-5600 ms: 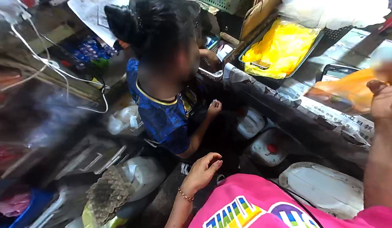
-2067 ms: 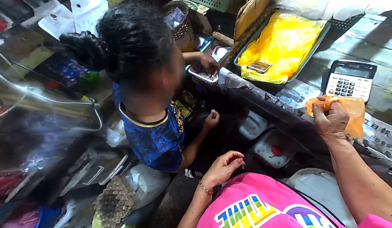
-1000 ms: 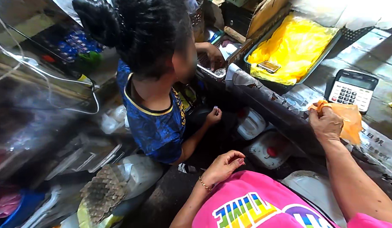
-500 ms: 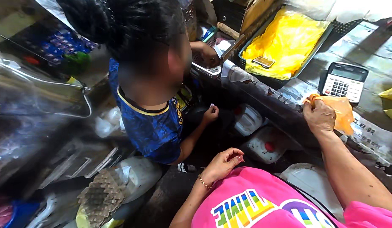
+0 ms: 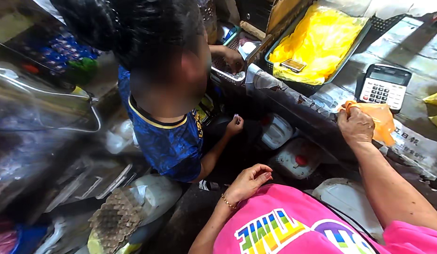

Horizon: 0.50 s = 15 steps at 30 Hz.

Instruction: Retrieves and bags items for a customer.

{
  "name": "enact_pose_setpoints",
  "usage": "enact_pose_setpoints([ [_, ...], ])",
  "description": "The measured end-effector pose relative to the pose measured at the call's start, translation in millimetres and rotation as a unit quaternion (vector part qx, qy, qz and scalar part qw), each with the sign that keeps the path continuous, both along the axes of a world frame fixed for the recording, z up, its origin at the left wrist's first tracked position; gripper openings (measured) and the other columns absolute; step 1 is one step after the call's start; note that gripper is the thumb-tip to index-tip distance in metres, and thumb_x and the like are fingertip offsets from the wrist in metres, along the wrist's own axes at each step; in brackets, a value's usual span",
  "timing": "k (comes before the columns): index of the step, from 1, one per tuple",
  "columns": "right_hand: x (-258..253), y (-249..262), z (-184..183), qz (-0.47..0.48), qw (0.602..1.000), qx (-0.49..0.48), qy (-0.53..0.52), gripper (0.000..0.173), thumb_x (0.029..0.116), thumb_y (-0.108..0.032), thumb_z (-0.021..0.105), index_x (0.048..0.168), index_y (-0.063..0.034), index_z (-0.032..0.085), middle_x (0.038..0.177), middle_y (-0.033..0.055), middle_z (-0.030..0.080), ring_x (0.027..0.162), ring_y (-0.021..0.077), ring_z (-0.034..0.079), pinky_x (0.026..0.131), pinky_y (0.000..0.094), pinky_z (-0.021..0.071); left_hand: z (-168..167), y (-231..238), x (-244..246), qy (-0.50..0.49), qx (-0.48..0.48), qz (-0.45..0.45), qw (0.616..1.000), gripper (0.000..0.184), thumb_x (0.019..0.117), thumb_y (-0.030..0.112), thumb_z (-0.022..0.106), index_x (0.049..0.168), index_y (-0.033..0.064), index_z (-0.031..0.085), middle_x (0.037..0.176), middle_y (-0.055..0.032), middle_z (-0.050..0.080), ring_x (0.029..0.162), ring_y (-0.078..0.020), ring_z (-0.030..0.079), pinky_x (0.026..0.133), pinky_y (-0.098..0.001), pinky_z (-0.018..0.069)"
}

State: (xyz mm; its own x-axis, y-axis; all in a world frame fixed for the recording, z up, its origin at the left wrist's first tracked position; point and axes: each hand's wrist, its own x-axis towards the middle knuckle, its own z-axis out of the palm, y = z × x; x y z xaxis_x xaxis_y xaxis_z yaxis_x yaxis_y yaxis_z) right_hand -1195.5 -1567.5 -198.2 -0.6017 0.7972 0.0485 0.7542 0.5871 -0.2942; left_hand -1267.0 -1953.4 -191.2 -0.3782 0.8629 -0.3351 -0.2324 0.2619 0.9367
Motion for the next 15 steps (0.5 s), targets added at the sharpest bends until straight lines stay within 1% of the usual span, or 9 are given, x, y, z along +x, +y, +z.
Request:
enact_pose_setpoints([
  [2,0.1,-0.1,-0.9,0.002,1.000,0.004,0.000,0.042,0.1092,-0.029,0.042,0.113,0.0071,0.063,0.106,0.0369,0.066,0.102,0.0588,0.065,0.080,0.0754,0.0472,0.4,1.9,-0.6,0.002,0.001,-0.004,1.000,0.028,0.1068,0.019,0.053,0.126,0.0013,0.063,0.112,-0.0070,0.071,0.103,-0.0089,0.068,0.095,-0.0280,0.0543],
  [5,0.6,1.0,-2.8,0.002,1.000,0.007,-0.003,0.042,0.1092,-0.030,0.042,0.117,0.0051,0.063,0.107,0.0363,0.067,0.103,0.0589,0.065,0.080,0.0753,0.0475,0.2,3.8,-0.6,0.002,0.006,-0.007,1.000,0.028,0.1068,0.019,0.053,0.126,0.0013,0.063,0.113,-0.0068,0.070,0.103,-0.0089,0.067,0.095,-0.0278,0.0541],
  [12,0.9,1.6,-1.8,0.008,1.000,0.000,-0.011,0.044,0.1096,-0.031,0.039,0.119,0.0062,0.063,0.108,0.0372,0.066,0.103,0.0601,0.064,0.080,0.0766,0.0467,0.2,7.8,-1.8,0.009,0.001,-0.009,1.000,0.028,0.1065,0.019,0.053,0.125,0.0005,0.064,0.113,-0.0078,0.071,0.102,-0.0091,0.068,0.095,-0.0283,0.0543],
  [15,0.9,2.0,-2.3,0.011,1.000,0.004,-0.010,0.044,0.1093,-0.030,0.040,0.117,0.0066,0.063,0.108,0.0373,0.066,0.103,0.0598,0.064,0.079,0.0763,0.0469,-0.8,9.9,-2.4,0.010,0.002,-0.011,1.000,0.029,0.1068,0.020,0.053,0.125,0.0005,0.063,0.112,-0.0078,0.071,0.103,-0.0094,0.068,0.095,-0.0286,0.0544],
])
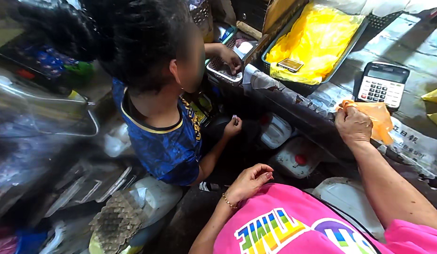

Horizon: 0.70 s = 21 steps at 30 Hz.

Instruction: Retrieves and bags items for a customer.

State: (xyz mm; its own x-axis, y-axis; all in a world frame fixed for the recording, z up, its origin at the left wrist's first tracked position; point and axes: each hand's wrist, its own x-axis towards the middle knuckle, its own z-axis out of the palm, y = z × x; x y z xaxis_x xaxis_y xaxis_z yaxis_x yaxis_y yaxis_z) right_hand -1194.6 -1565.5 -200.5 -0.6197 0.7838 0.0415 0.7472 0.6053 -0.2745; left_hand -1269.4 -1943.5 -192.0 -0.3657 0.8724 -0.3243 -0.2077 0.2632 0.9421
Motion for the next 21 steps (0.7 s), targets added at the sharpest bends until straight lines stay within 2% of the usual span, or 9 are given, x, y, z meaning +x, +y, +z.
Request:
enact_pose_setpoints([
  [21,1.8,0.9,-4.1,0.000,1.000,0.022,0.004,0.044,0.1089,-0.031,0.039,0.112,0.0056,0.063,0.103,0.0353,0.067,0.098,0.0587,0.066,0.075,0.0745,0.0480,-4.9,-2.2,5.6,-0.007,0.000,0.009,1.000,0.029,0.1068,0.020,0.053,0.125,0.0005,0.063,0.112,-0.0075,0.071,0.103,-0.0088,0.067,0.095,-0.0278,0.0540],
])
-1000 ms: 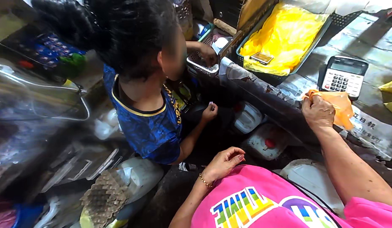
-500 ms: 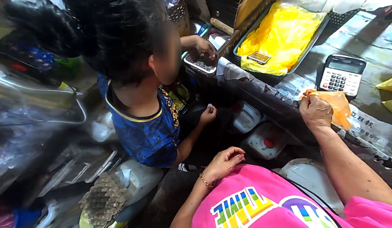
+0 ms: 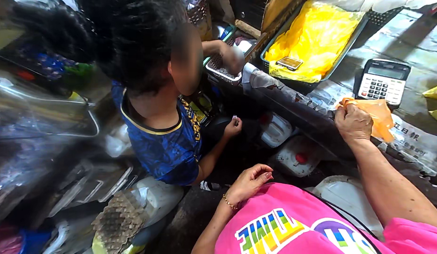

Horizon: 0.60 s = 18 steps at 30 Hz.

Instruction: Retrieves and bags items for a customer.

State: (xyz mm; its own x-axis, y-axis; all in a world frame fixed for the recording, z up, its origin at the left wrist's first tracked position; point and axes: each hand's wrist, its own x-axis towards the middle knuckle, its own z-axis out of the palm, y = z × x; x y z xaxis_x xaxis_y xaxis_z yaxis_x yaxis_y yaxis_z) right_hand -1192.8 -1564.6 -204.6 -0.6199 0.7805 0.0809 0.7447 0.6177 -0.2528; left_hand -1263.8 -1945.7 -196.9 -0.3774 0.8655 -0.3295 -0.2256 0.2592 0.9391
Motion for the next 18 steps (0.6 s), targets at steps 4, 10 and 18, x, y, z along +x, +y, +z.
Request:
enact_pose_setpoints([
  [4,0.7,-1.2,1.9,-0.005,1.000,-0.007,-0.002,0.046,0.1092,-0.033,0.038,0.111,0.0062,0.063,0.104,0.0363,0.067,0.099,0.0595,0.065,0.075,0.0749,0.0478,-0.1,-0.6,0.9,0.004,-0.003,-0.004,1.000,0.029,0.1067,0.020,0.053,0.125,0.0012,0.064,0.111,-0.0071,0.071,0.102,-0.0091,0.067,0.095,-0.0283,0.0542],
  [10,4.5,5.6,0.8,0.033,0.996,-0.036,0.076,0.041,0.1087,-0.027,0.045,0.116,0.0089,0.063,0.106,0.0379,0.066,0.101,0.0594,0.064,0.084,0.0757,0.0466,1.3,-4.9,0.4,0.003,-0.007,0.000,1.000,0.028,0.1066,0.020,0.053,0.125,0.0014,0.064,0.111,-0.0059,0.071,0.102,-0.0082,0.068,0.094,-0.0276,0.0545],
  [18,5.0,53.4,113.7,-0.076,0.791,-0.387,0.468,0.030,0.1081,-0.025,0.038,0.127,-0.0133,0.058,0.091,-0.0057,0.064,0.079,0.0075,0.062,0.075,0.0290,0.0537,3.6,-21.6,-2.3,0.027,-0.034,0.030,0.999,0.027,0.1058,0.021,0.054,0.125,0.0060,0.065,0.110,-0.0027,0.073,0.101,-0.0097,0.069,0.092,-0.0295,0.0563],
])
